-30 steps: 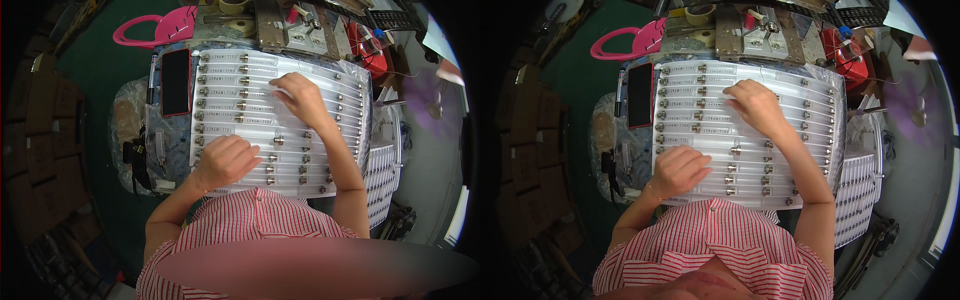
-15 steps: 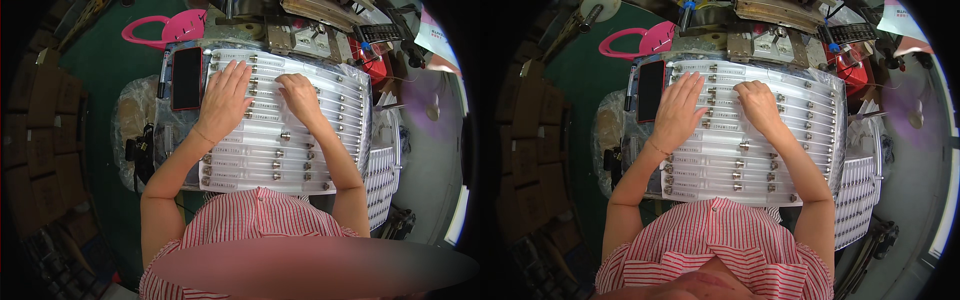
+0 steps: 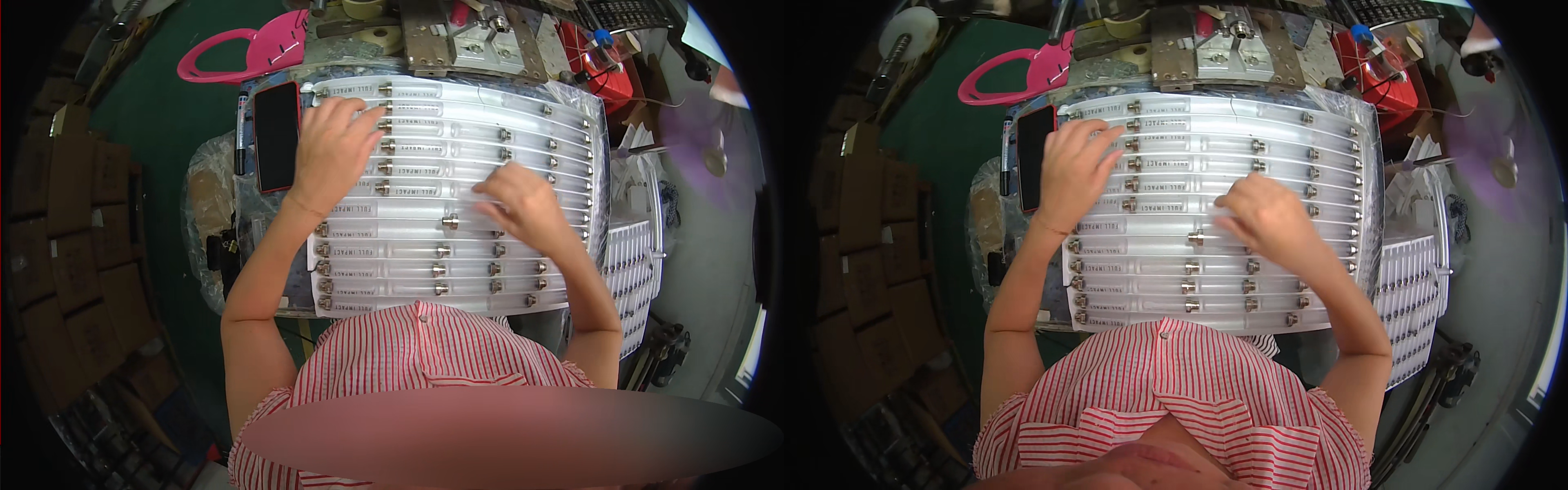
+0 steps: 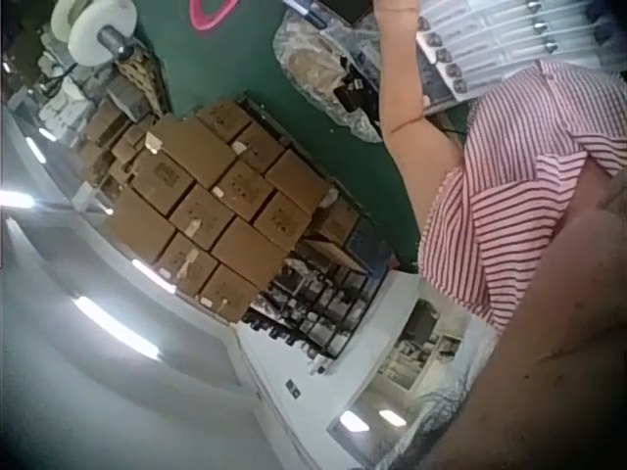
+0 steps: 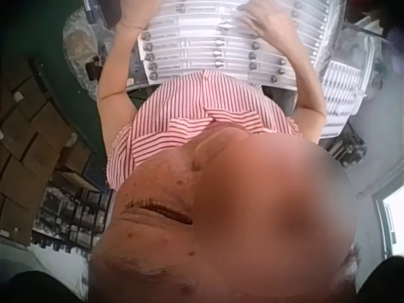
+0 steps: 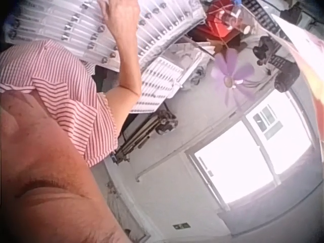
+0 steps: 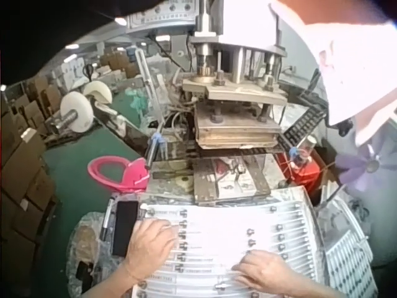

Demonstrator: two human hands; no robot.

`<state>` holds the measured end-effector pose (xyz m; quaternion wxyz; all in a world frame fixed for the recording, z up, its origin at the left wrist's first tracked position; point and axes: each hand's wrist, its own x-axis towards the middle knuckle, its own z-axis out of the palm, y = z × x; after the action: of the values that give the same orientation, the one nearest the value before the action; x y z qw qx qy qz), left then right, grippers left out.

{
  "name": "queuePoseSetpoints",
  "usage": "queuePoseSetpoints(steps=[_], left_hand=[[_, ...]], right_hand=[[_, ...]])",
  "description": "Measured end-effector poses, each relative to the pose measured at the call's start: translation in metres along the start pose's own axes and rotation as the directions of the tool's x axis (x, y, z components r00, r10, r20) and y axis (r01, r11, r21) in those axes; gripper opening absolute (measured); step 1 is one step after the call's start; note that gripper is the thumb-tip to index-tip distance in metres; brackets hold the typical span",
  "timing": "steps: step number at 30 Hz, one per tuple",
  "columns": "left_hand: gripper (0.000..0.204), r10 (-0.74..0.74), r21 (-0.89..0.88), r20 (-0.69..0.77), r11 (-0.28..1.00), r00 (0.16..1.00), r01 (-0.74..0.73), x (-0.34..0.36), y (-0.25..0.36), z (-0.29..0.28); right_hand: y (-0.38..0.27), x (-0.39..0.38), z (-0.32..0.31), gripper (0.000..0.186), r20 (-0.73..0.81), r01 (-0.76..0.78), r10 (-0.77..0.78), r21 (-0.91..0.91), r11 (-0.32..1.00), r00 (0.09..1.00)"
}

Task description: The person is inspecting small metal parts in a tray.

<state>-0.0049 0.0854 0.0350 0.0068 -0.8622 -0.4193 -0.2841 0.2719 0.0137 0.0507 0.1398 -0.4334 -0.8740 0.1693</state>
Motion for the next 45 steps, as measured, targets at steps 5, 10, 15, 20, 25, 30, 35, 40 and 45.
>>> queuePoseSetpoints(steps=[5,10,15,20,25,30,35,40,45], left_hand=[[0.027,0.067,-0.079,-0.064,0.994,0.996,-0.072,0.016,0.008,-0.001],[0.029,0.231,-0.123,-0.177,0.959,0.957,-0.254,0.07,0.013,0.033],[0.029,0.344,0.138,-0.255,0.938,0.904,-0.318,0.157,0.024,0.079],[0.027,0.493,0.355,-0.194,0.842,0.848,-0.408,0.163,0.039,0.067],[0.026,0.431,0.045,-0.258,0.899,0.865,-0.435,0.068,0.055,0.025],[0.03,0.181,-0.224,-0.126,0.953,0.975,-0.206,-0.005,0.051,-0.002],[0.034,-0.115,-0.414,-0.117,0.908,0.986,0.056,-0.034,0.052,-0.024],[0.03,-0.403,-0.612,-0.018,0.728,0.915,0.309,-0.052,0.049,-0.028],[0.027,-0.398,-0.672,-0.055,0.693,0.916,0.262,-0.052,0.049,-0.026]], right_hand=[[-0.028,-0.009,0.031,0.036,-0.012,0.091,-0.093,-0.086,0.992,0.996],[-0.015,-0.003,-0.012,0.025,-0.161,-0.123,0.166,0.25,0.96,0.973],[0.065,0.011,-0.056,0.026,-0.554,-0.19,0.466,0.483,0.855,0.69],[0.094,0.051,-0.064,0.026,-0.715,-0.222,0.453,0.399,0.89,0.533],[0.091,0.104,-0.046,0.028,-0.765,-0.112,-0.14,-0.267,0.957,0.628],[0.092,0.125,-0.034,0.032,-0.691,-0.151,-0.07,-0.255,0.955,0.719],[0.113,0.129,-0.033,0.046,-0.668,-0.195,0.186,0.062,0.979,0.72],[0.118,0.13,-0.044,0.056,-0.445,-0.162,0.201,0.123,0.979,0.873],[0.114,0.129,-0.04,0.056,-0.448,-0.281,0.339,0.193,0.94,0.827]])
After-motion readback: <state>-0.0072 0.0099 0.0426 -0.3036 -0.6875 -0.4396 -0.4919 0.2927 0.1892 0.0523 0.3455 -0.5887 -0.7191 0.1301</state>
